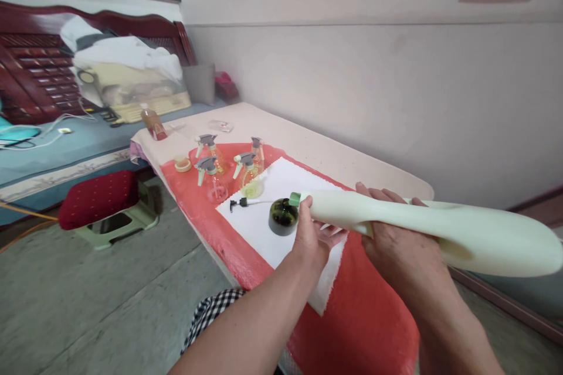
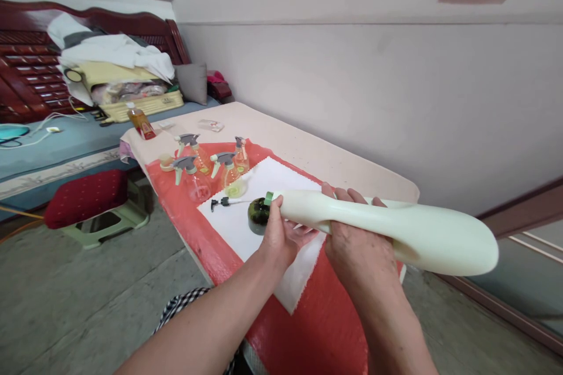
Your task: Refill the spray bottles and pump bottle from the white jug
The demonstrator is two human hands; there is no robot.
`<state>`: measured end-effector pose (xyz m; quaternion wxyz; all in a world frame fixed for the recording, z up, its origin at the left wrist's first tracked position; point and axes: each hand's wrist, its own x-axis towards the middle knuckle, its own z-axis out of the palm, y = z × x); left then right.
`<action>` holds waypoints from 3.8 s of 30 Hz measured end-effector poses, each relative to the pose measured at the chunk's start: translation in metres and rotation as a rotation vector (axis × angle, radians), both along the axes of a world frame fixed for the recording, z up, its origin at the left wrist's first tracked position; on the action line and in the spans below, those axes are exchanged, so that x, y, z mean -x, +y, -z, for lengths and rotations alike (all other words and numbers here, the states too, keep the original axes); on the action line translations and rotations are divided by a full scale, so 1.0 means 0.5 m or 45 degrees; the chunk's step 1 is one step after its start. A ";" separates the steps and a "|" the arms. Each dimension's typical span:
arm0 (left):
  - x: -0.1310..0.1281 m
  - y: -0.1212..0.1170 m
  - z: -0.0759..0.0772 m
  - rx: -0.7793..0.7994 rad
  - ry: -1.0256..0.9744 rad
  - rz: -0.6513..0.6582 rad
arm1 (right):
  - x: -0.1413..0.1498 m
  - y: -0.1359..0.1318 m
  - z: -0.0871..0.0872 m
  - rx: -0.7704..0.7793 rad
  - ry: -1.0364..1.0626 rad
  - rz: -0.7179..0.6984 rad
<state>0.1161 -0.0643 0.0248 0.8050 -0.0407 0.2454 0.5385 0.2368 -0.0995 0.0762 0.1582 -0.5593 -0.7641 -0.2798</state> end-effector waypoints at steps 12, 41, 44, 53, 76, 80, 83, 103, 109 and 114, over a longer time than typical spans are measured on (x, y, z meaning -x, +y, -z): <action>-0.003 0.005 0.009 -0.001 -0.022 0.002 | 0.004 -0.002 -0.001 0.000 0.007 0.015; -0.001 0.006 0.005 0.024 -0.033 0.007 | 0.000 0.000 0.004 0.024 0.014 0.006; -0.001 0.005 0.005 0.031 -0.033 0.006 | 0.001 0.000 0.002 0.038 0.016 0.014; -0.001 0.004 0.005 0.029 -0.034 0.006 | -0.003 -0.001 0.003 0.032 0.008 -0.008; -0.001 0.004 0.006 0.033 -0.054 0.007 | 0.001 -0.003 -0.004 0.038 -0.006 -0.011; -0.002 0.005 0.007 0.020 -0.057 0.007 | 0.003 -0.003 -0.004 0.036 0.001 -0.014; -0.002 0.005 0.008 0.012 -0.051 0.010 | 0.002 -0.002 -0.004 0.026 -0.007 -0.016; 0.000 0.002 -0.001 0.031 -0.022 0.012 | 0.005 -0.005 -0.006 0.066 -0.001 0.001; -0.001 0.005 0.003 0.046 -0.038 0.019 | 0.001 -0.004 0.000 0.046 -0.002 -0.009; 0.000 0.005 0.002 0.059 -0.037 0.023 | -0.002 0.000 0.002 0.005 0.011 -0.054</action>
